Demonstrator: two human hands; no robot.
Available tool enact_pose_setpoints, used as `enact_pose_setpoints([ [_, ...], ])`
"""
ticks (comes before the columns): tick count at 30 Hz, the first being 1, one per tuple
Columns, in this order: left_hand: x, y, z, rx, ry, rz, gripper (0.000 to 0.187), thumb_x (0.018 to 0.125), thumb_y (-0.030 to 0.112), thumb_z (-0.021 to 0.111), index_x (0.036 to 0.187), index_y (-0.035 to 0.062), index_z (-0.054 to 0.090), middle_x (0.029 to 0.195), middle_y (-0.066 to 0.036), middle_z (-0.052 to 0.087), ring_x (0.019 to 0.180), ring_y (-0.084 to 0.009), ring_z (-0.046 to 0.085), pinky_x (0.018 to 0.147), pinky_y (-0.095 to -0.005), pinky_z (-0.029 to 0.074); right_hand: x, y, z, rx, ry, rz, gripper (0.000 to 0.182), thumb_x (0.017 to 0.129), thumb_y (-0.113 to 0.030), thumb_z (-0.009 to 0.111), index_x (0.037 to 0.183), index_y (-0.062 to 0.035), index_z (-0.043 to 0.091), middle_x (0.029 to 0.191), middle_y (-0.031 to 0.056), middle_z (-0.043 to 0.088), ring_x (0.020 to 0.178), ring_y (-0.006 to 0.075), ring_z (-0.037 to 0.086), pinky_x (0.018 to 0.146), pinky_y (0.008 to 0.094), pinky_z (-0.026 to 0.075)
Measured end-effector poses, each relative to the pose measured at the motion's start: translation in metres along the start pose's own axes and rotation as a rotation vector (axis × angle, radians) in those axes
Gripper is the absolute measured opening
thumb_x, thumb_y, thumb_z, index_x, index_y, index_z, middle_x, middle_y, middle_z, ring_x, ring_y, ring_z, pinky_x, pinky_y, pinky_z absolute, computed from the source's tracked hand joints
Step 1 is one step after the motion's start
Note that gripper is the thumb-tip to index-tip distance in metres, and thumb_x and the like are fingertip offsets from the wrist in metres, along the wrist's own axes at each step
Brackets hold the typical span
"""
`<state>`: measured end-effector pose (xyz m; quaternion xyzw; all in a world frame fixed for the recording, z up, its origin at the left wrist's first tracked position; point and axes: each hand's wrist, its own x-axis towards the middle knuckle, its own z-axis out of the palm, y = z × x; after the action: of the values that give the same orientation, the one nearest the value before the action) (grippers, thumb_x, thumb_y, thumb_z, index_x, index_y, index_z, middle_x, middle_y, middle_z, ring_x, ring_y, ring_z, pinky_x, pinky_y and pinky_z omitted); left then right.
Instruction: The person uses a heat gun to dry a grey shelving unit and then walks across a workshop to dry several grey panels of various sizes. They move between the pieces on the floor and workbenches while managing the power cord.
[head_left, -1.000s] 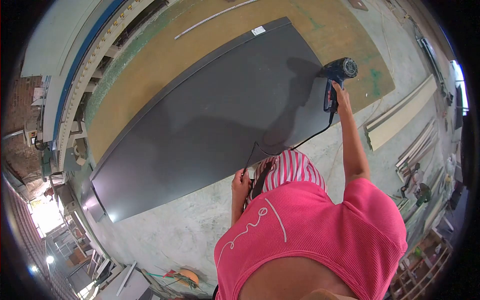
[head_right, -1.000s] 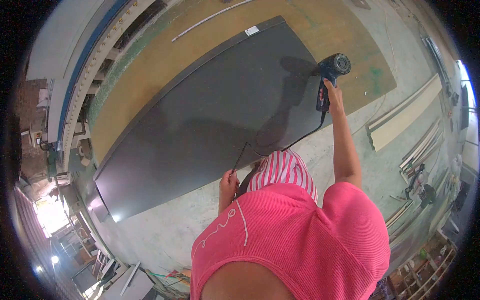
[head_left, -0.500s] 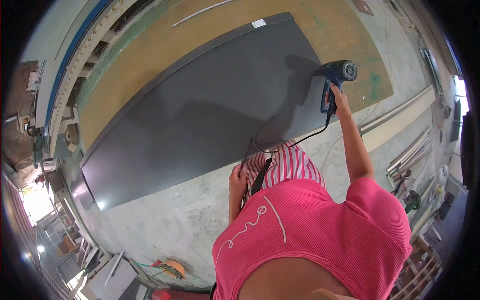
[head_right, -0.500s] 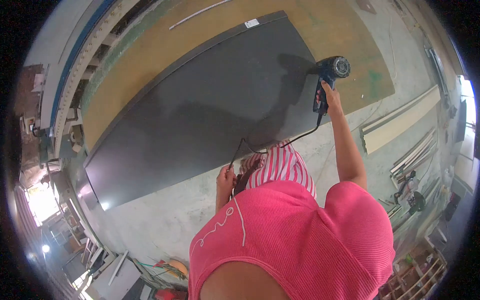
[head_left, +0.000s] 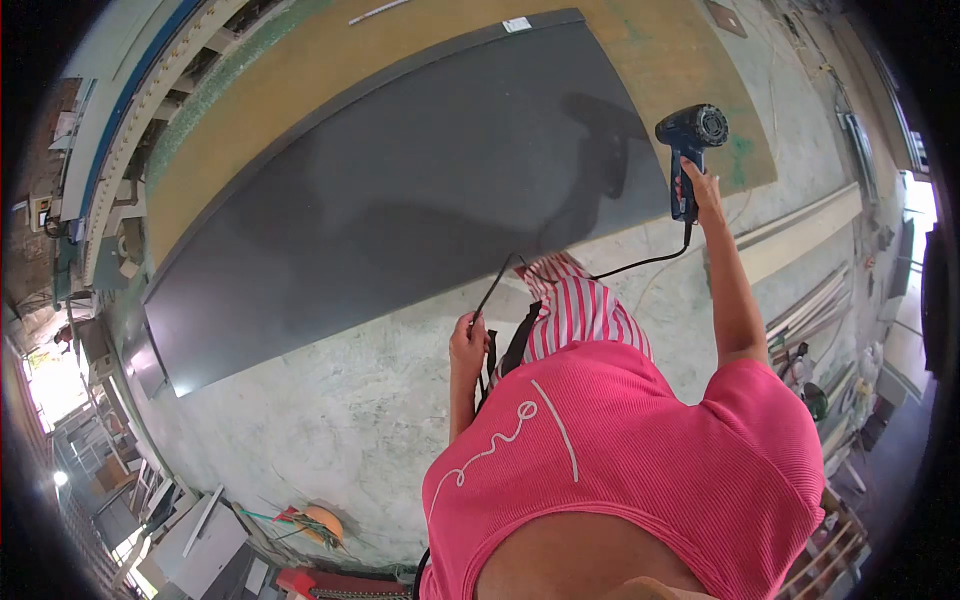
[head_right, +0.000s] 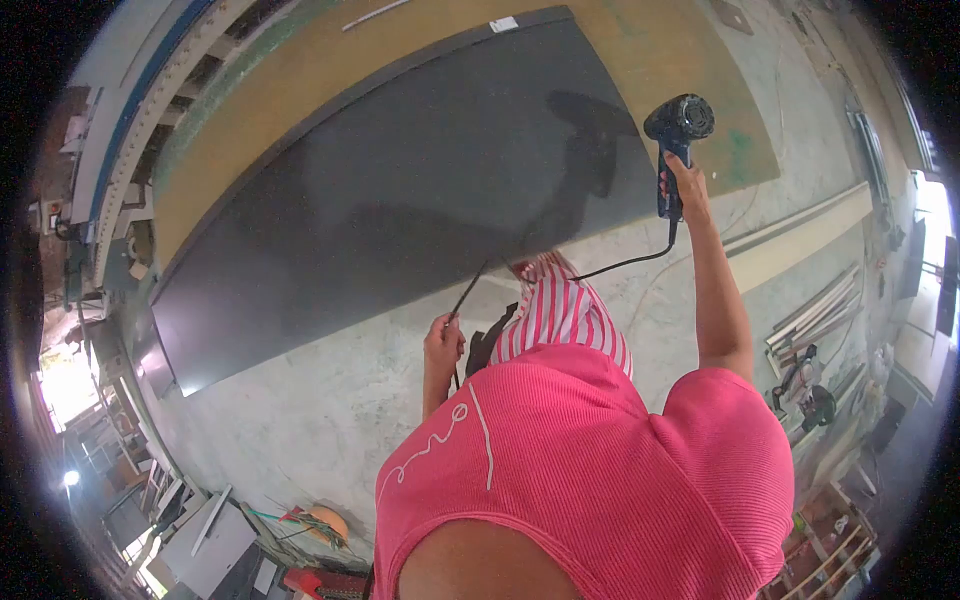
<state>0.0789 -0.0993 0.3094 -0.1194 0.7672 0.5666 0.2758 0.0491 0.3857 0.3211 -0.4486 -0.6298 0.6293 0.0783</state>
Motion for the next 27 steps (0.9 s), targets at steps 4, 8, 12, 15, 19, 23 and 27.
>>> enact_pose_setpoints([
  [4,-0.026,-0.024,0.013,-0.016,-0.043,-0.028,0.026,0.088,0.023,0.051,0.101,0.0003,0.053,0.058,-0.001,0.051,0.046,-0.0064,0.045,0.043,-0.0213,0.036,-0.049,0.009,-0.031,-0.023,-0.012,-0.012,0.038,0.073,-0.039,0.065,0.084,-0.0063,0.049,0.063,0.0028,0.052,0.048,0.0104,0.050,0.044,0.0236,0.041],
  [8,-0.046,-0.049,0.031,-0.049,-0.063,-0.013,0.026,0.088,0.022,0.051,0.101,-0.0001,0.053,0.058,-0.001,0.051,0.046,-0.0068,0.046,0.043,-0.0217,0.036,-0.083,0.025,-0.050,-0.037,-0.003,0.028,0.040,0.073,-0.039,0.065,0.087,-0.0054,0.049,0.064,0.0033,0.052,0.049,0.0105,0.050,0.044,0.0236,0.042],
  [12,-0.068,-0.063,0.048,-0.020,-0.059,-0.011,0.026,0.087,0.021,0.051,0.101,0.0000,0.054,0.057,-0.002,0.051,0.046,-0.0075,0.047,0.043,-0.0225,0.038,-0.100,0.046,-0.063,-0.051,-0.063,0.057,0.040,0.074,-0.039,0.064,0.090,-0.0049,0.049,0.065,0.0042,0.052,0.049,0.0107,0.050,0.045,0.0238,0.042],
  [15,-0.082,-0.076,0.056,-0.003,-0.040,0.032,0.023,0.088,0.021,0.051,0.101,0.0037,0.054,0.057,0.001,0.049,0.045,-0.0047,0.042,0.040,-0.0196,0.032,-0.099,0.061,-0.065,-0.027,-0.104,0.063,0.039,0.074,-0.038,0.064,0.089,-0.0049,0.049,0.065,0.0047,0.052,0.049,0.0111,0.050,0.045,0.0241,0.042],
  [19,-0.105,-0.081,0.061,-0.017,0.044,0.004,0.023,0.088,0.021,0.050,0.101,0.0029,0.054,0.057,0.000,0.050,0.045,-0.0053,0.043,0.039,-0.0199,0.033,-0.092,0.075,-0.065,0.010,-0.125,0.123,0.037,0.075,-0.035,0.064,0.089,-0.0048,0.049,0.065,0.0049,0.053,0.049,0.0123,0.051,0.043,0.0257,0.043],
  [23,-0.122,-0.090,0.062,0.023,0.102,0.008,0.023,0.088,0.021,0.050,0.101,0.0023,0.054,0.057,-0.002,0.051,0.045,-0.0065,0.045,0.041,-0.0215,0.035,-0.082,0.089,-0.070,0.039,-0.152,0.126,0.036,0.075,-0.034,0.064,0.090,-0.0043,0.050,0.066,0.0055,0.054,0.049,0.0130,0.051,0.043,0.0261,0.043],
  [27,-0.133,-0.097,0.061,-0.010,0.183,-0.002,0.021,0.086,0.019,0.052,0.097,0.0014,0.055,0.058,-0.005,0.053,0.049,-0.0107,0.050,0.046,-0.0257,0.040,-0.076,0.099,-0.068,0.072,-0.160,0.141,0.035,0.076,-0.034,0.064,0.089,-0.0025,0.053,0.067,0.0070,0.055,0.049,0.0141,0.052,0.043,0.0264,0.044],
])
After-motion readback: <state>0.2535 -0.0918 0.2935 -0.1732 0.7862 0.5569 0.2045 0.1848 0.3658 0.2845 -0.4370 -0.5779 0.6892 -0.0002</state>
